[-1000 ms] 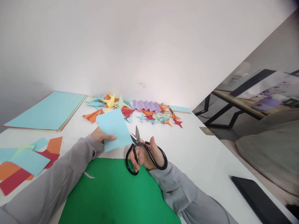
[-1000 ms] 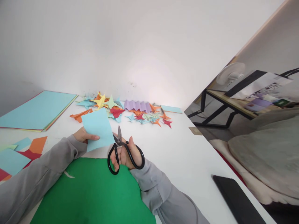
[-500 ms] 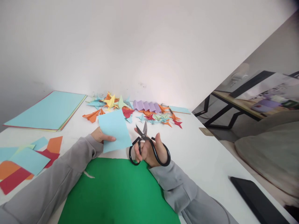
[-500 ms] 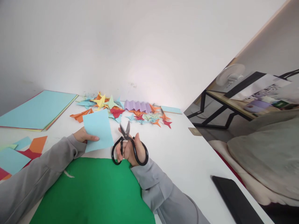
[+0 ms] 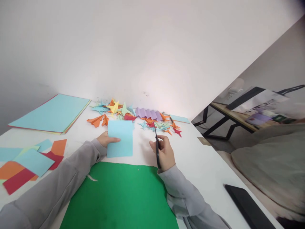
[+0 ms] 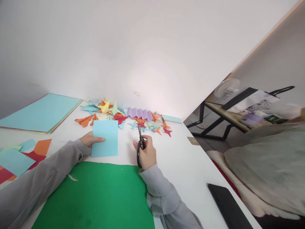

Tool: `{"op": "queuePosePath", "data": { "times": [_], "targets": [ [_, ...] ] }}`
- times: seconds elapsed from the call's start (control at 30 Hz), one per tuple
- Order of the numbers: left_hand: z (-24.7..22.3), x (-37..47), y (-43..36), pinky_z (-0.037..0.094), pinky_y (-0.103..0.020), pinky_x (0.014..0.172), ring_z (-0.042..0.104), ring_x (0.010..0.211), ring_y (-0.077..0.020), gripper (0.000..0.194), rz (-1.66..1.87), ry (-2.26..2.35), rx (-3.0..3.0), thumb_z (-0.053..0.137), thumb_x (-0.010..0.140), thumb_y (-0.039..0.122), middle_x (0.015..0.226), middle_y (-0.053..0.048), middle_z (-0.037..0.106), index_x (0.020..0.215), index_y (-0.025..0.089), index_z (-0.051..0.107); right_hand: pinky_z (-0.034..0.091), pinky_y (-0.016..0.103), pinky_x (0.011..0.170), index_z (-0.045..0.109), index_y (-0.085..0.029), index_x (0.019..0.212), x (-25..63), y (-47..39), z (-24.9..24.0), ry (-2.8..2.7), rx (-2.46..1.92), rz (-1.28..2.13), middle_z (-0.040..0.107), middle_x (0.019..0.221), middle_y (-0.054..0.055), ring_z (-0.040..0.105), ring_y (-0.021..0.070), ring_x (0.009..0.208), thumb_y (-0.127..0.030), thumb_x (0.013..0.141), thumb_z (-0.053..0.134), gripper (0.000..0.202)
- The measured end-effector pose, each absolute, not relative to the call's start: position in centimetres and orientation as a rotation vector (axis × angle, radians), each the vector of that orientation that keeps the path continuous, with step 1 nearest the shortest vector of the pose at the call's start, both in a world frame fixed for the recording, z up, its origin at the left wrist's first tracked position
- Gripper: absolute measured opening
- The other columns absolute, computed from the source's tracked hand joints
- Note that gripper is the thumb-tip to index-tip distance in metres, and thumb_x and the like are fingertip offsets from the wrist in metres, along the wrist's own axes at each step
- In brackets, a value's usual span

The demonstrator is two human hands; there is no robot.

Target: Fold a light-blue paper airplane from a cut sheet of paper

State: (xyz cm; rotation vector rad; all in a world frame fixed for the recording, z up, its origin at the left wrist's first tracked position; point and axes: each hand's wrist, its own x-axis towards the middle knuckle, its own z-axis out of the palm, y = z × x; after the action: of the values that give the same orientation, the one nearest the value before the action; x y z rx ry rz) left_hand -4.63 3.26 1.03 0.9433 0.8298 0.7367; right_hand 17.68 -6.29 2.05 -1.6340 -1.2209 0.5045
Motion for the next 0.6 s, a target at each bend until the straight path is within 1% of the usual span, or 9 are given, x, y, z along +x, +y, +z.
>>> {"op": "queuePosePath", "data": {
  "times": [0.07,0.1,0.17,0.23,0.27,0.37,0.43,0.53,0.6],
  "targets": [
    [1.1,-4.6,3.4,0.049,-0.041,0.074,0.063,0.079,-0.0285,0.045,0.746,0.841,0.937,0.078,0.041,0.019,0.075,-0.011,0.069,0.083,0.009,0.064,0.041,0.029,0.059,0.048,-0.019,0.099,18.8,-6.5,1.5,-1.273,-1.915,0.197,0.056,0.073,0.001,0.051,0.0148,0.058,-0.042,0.065,0.058,0.042],
    [1.1,-4.6,3.5,0.049,-0.040,0.072,0.064,0.077,-0.0279,0.046,0.760,0.848,0.932,0.079,0.039,0.019,0.073,-0.011,0.069,0.081,0.009,0.064,0.041,0.030,0.064,0.049,-0.017,0.102,19.4,-6.6,1.2,-1.266,-2.025,0.074,0.057,0.079,0.004,0.053,0.0170,0.065,-0.040,0.066,0.057,0.043],
    [1.1,-4.6,3.6,0.049,-0.038,0.070,0.064,0.072,-0.0261,0.047,0.767,0.856,0.928,0.080,0.036,0.019,0.071,-0.010,0.069,0.078,0.009,0.064,0.041,0.032,0.072,0.051,-0.014,0.106,20.5,-6.9,0.5,-1.246,-2.221,-0.057,0.057,0.087,0.010,0.055,0.0212,0.080,-0.035,0.069,0.053,0.043],
    [1.0,-4.7,3.5,0.050,-0.037,0.069,0.064,0.069,-0.0245,0.046,0.758,0.838,0.936,0.080,0.035,0.019,0.071,-0.009,0.069,0.077,0.009,0.063,0.039,0.034,0.077,0.053,-0.013,0.109,21.3,-7.3,0.2,-1.246,-2.402,-0.087,0.056,0.092,0.013,0.054,0.0248,0.088,-0.038,0.070,0.051,0.046],
    [1.0,-4.7,3.4,0.050,-0.037,0.069,0.064,0.069,-0.0244,0.046,0.756,0.819,0.943,0.080,0.036,0.019,0.071,-0.009,0.069,0.077,0.009,0.063,0.039,0.035,0.078,0.052,-0.015,0.111,21.5,-7.4,0.2,-1.209,-2.476,-0.086,0.056,0.095,0.014,0.053,0.0261,0.091,-0.037,0.072,0.049,0.046],
    [1.0,-4.7,3.0,0.050,-0.039,0.070,0.065,0.072,-0.0259,0.045,0.762,0.792,0.952,0.081,0.037,0.019,0.071,-0.010,0.069,0.077,0.008,0.063,0.037,0.038,0.081,0.049,-0.021,0.117,21.6,-7.7,0.7,-1.096,-2.639,0.007,0.052,0.106,0.014,0.049,0.0289,0.100,-0.039,0.074,0.044,0.047],
    [1.1,-4.7,2.6,0.050,-0.039,0.071,0.065,0.072,-0.0265,0.046,0.773,0.797,0.948,0.081,0.036,0.018,0.069,-0.011,0.069,0.077,0.007,0.064,0.035,0.040,0.083,0.047,-0.022,0.120,21.2,-7.8,1.2,-1.052,-2.693,0.066,0.049,0.110,0.014,0.047,0.0298,0.104,-0.040,0.074,0.042,0.049],
    [1.4,-4.6,2.1,0.051,-0.038,0.069,0.065,0.069,-0.0253,0.046,0.778,0.791,0.919,0.082,0.036,0.018,0.066,-0.010,0.069,0.077,0.007,0.063,0.032,0.041,0.085,0.049,-0.022,0.119,20.7,-7.9,1.6,-1.023,-2.704,0.071,0.048,0.111,0.015,0.045,0.0305,0.105,-0.037,0.074,0.041,0.049],
    [1.8,-4.5,1.8,0.052,-0.037,0.067,0.065,0.066,-0.0242,0.045,0.765,0.782,0.900,0.082,0.036,0.018,0.064,-0.010,0.069,0.075,0.007,0.063,0.031,0.043,0.085,0.054,-0.021,0.114,20.6,-8.1,1.6,-1.036,-2.669,0.020,0.049,0.107,0.015,0.045,0.0312,0.103,-0.035,0.073,0.043,0.045]
  ]
}}
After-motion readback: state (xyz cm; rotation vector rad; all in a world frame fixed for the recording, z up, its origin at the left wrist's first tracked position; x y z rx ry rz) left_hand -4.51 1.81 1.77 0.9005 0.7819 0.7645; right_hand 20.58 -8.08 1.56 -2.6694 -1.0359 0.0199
